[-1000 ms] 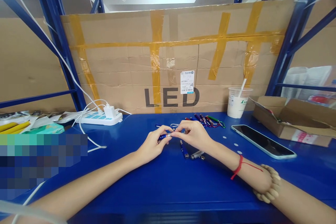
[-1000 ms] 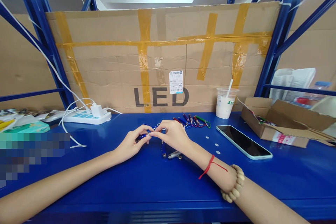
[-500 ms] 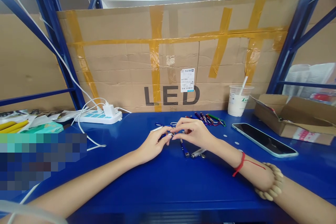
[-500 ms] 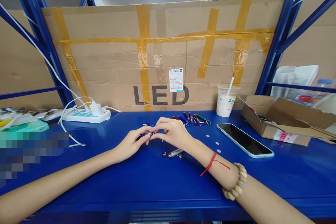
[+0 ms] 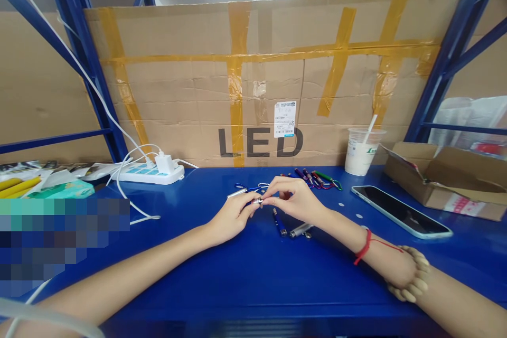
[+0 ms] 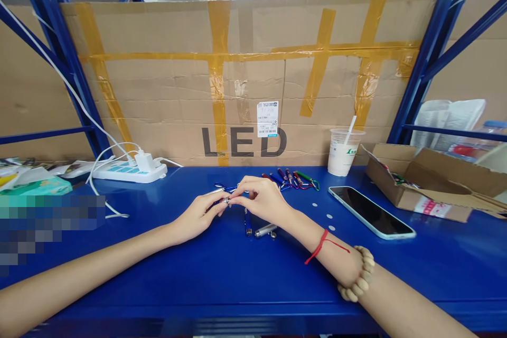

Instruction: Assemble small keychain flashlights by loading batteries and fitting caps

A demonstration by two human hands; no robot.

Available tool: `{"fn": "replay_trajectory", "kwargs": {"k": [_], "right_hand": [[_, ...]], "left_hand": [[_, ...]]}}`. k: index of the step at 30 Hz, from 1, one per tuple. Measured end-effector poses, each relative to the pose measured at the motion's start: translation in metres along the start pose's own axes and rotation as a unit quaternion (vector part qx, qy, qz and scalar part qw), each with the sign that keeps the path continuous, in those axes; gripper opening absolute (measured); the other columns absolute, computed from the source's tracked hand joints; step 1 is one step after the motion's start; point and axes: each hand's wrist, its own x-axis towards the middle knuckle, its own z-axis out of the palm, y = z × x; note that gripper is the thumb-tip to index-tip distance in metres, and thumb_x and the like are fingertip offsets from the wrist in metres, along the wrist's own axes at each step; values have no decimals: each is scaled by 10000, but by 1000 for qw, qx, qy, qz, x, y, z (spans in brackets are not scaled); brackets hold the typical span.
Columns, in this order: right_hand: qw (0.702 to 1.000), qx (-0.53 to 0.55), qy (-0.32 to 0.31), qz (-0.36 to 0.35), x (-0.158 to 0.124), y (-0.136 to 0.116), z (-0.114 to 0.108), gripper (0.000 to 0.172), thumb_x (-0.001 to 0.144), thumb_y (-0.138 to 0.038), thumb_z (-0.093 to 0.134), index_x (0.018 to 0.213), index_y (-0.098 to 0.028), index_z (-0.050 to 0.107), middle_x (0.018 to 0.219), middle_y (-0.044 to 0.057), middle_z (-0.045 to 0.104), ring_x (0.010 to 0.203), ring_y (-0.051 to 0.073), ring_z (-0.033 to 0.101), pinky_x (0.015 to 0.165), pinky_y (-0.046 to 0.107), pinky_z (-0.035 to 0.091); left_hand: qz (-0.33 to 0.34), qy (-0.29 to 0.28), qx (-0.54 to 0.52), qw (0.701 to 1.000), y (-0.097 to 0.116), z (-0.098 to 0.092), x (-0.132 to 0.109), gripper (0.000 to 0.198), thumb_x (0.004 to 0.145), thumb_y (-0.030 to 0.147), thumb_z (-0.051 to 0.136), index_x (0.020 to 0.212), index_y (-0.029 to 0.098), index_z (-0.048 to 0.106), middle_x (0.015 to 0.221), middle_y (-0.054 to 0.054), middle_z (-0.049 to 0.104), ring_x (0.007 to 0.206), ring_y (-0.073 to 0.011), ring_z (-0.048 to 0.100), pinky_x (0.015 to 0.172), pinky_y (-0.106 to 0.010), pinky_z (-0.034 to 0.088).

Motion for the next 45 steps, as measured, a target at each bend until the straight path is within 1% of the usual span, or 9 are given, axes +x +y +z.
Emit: {"fn": "replay_trajectory", "kwargs": {"k": [3, 7, 11, 15, 22, 32, 38, 41, 45], "right_hand": [[998, 40, -12, 53, 1, -1, 1, 195, 711, -356, 670, 680, -167, 702, 699, 24, 614, 469, 56, 445, 425, 196, 339], [984, 102, -58, 132, 0, 1, 2, 240, 675, -390, 686, 692, -151, 700, 707, 19, 605, 392, 44, 469, 387, 198, 360], [980, 86, -71, 168, -1, 4, 4, 266, 657, -422, 693, 702, -160, 711, 665, 14, 623, 412, 64, 510, 406, 198, 379], [974, 69, -75, 200, -2, 2, 6, 277, 676, -432, 668, 714, -162, 717, 586, 16, 636, 420, 93, 526, 416, 212, 386], [975, 20, -62, 211, -2, -1, 9, 278, 714, -417, 617, 687, -156, 709, 518, 12, 615, 410, 100, 512, 404, 213, 353], [975, -13, -43, 219, 1, -7, 4, 305, 732, -467, 581, 739, -178, 675, 470, -11, 592, 442, 118, 545, 458, 222, 368], [967, -139, 23, 214, 2, 1, -1, 320, 739, -508, 546, 704, -219, 680, 663, 3, 672, 557, 136, 585, 486, 233, 363], [957, -197, 14, 212, 2, 7, -4, 268, 716, -491, 577, 666, -247, 677, 707, -17, 682, 609, 145, 597, 505, 237, 363], [947, -226, -10, 227, 1, 14, -6, 229, 711, -463, 594, 678, -258, 690, 628, -16, 665, 617, 153, 605, 508, 238, 368]], "left_hand": [[6, -4, 10, 1000, -3, 2, -1, 210, 899, 262, 336, 820, 176, 510, 662, 19, 506, 644, -120, 483, 649, -229, 371], [-7, -17, 13, 1000, -2, 2, -6, 178, 898, 273, 335, 874, 190, 491, 703, 16, 522, 652, -125, 493, 641, -239, 376], [-36, -18, 8, 999, 2, 1, -10, 118, 894, 274, 340, 883, 206, 435, 731, 19, 528, 659, -132, 501, 637, -252, 374], [-35, -13, 7, 999, 1, 1, -10, 108, 889, 277, 348, 826, 211, 406, 715, 20, 522, 652, -137, 506, 637, -256, 380], [-29, 25, 22, 999, -4, 4, -6, 96, 864, 265, 399, 801, 204, 438, 744, -4, 556, 737, -162, 541, 697, -271, 403], [-60, 45, -4, 997, -2, 3, -2, 100, 872, 290, 395, 894, 212, 453, 721, 19, 573, 688, -141, 556, 668, -256, 409], [-113, 144, -52, 982, -4, 0, -1, 179, 904, 354, 312, 961, 214, 408, 657, 45, 535, 576, -109, 477, 599, -237, 379], [-134, 177, -93, 971, -7, -1, 0, 177, 899, 367, 320, 964, 213, 376, 670, 44, 538, 586, -106, 474, 593, -235, 377], [-160, 181, -145, 959, -12, 0, 1, 165, 882, 365, 361, 942, 213, 340, 658, 52, 533, 568, -99, 465, 589, -232, 380]]}}
